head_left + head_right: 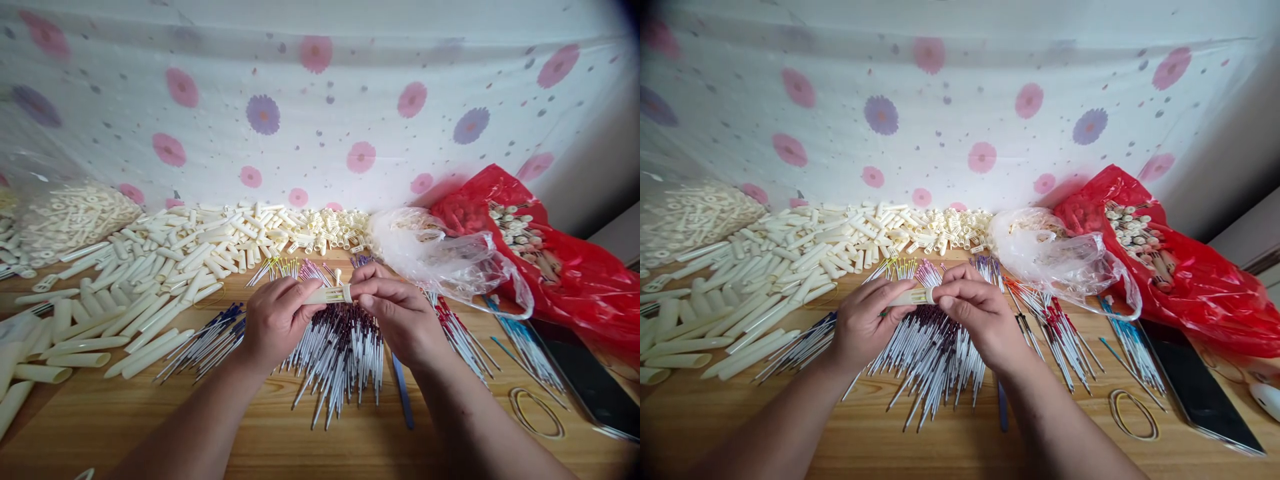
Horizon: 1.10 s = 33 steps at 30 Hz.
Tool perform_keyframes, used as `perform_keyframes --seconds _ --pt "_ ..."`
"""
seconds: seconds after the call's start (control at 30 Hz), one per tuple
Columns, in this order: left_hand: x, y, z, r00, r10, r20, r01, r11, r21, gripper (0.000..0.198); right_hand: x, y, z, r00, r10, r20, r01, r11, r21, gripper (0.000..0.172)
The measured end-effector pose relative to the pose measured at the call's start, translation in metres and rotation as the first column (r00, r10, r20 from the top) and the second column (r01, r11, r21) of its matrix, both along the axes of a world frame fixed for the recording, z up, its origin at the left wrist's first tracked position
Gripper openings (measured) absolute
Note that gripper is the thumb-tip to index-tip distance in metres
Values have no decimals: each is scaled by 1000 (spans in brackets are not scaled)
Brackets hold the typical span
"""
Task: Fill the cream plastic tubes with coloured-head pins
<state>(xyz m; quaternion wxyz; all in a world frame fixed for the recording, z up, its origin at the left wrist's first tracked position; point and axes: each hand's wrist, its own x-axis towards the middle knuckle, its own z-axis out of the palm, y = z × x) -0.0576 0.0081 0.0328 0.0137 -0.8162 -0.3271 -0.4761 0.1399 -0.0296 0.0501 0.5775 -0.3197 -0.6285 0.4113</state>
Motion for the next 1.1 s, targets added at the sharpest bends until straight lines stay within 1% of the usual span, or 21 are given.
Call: perform_keyframes --seconds 0.03,0.07,0.1,0.13,0.17,0.2,0.23,0.27,0.3,0.33,0.4,0.43,0.53,0.57,0.63,0.7,0.77,0.83,0.9,1.0,1.1 --pt "0 0 0 999 -17 44 19 999 -46 21 3 2 -1 1000 -4 -10 4 1000 10 13" --pt "-1 1 -1 993 -24 116 36 994 -104 20 7 6 -2 998 -59 -8 59 997 42 14" --pt "-1 3 -2 976 -12 218 50 984 -171 19 12 11 -3 985 -169 12 168 982 83 16" --pt "-2 5 -2 939 21 342 65 969 -237 18 17 18 -5 946 -313 79 303 946 117 20" --pt "-3 7 -2 878 67 475 84 954 -288 17 22 28 -7 873 -459 169 436 887 155 23" --pt "-4 9 -2 795 111 597 107 942 -317 18 26 38 -9 768 -555 320 531 831 169 29" --pt "-5 12 -1 707 135 694 135 938 -320 19 28 50 -11 655 -532 537 540 826 160 33" --pt "-5 14 -1 632 138 763 163 939 -304 21 28 63 -13 608 -458 648 498 856 138 28" --pt "-5 17 0 576 125 808 186 942 -278 22 26 76 -16 567 -378 732 449 887 110 21" --pt "-5 19 0 539 107 835 204 946 -253 23 22 88 -18 527 -296 797 395 915 79 15" --pt "-5 23 -1 496 92 864 222 948 -229 23 9 111 -24 421 -183 888 339 940 32 10" --pt "-5 25 -2 476 96 874 227 947 -227 23 1 122 -27 356 -145 923 338 941 17 11" --pt "-4 29 -7 419 144 896 233 937 -260 24 -18 147 -34 174 -52 983 382 924 -19 26" --pt "-4 29 -8 413 162 896 234 932 -276 24 -22 154 -36 123 -23 992 404 914 -28 30" --pt "-5 30 -10 425 185 886 238 922 -307 24 -29 165 -39 41 32 999 447 893 -47 32" --pt "-5 29 -11 447 195 873 254 908 -333 25 -33 174 -41 -14 84 996 483 873 -67 33" --pt "-6 28 -12 459 202 865 274 894 -354 25 -36 180 -45 -45 125 991 503 860 -86 33" --pt "-6 28 -12 468 215 857 277 885 -373 26 -37 185 -48 -60 151 987 514 852 -99 32" --pt "-7 28 -12 485 233 843 256 884 -391 27 -37 188 -51 -65 165 984 525 844 -107 32" --pt "-7 29 -13 526 258 810 213 883 -419 28 -34 191 -54 -59 177 982 544 831 -117 33" --pt "-7 29 -14 551 258 794 214 876 -433 27 -31 192 -55 -42 183 982 559 819 -129 33"
